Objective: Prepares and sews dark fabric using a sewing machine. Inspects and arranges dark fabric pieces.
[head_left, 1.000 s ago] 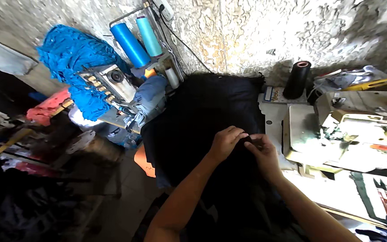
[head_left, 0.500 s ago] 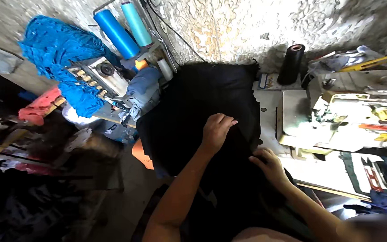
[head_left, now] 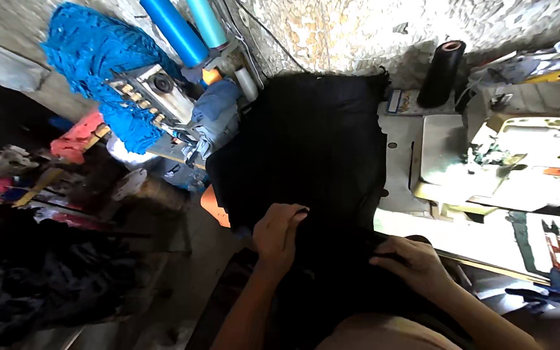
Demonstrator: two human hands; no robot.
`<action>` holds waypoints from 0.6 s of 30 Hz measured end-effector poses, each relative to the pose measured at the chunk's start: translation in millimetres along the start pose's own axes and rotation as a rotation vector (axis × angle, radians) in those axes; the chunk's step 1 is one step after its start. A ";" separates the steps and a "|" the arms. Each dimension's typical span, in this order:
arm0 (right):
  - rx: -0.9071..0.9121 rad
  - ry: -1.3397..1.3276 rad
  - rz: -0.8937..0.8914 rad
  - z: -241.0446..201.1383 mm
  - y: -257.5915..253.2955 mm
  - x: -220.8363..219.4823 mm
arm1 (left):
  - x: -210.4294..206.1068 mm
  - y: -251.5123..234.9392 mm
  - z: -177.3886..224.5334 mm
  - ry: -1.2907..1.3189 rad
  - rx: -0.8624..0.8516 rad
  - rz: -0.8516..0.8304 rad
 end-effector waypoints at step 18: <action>-0.048 0.058 0.108 -25.8 47.2 53.4 | -12.3 36.8 65.5 0.207 -0.111 0.033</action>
Point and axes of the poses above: each hand's wrist, its own y-axis away from the middle knuckle, its own x-axis out of the back of the hand, z = x × y, the point moved 5 cm from there along -y, towards the middle knuckle, and after that the axes turned 3 degrees about -x, right-handed, at the moved point
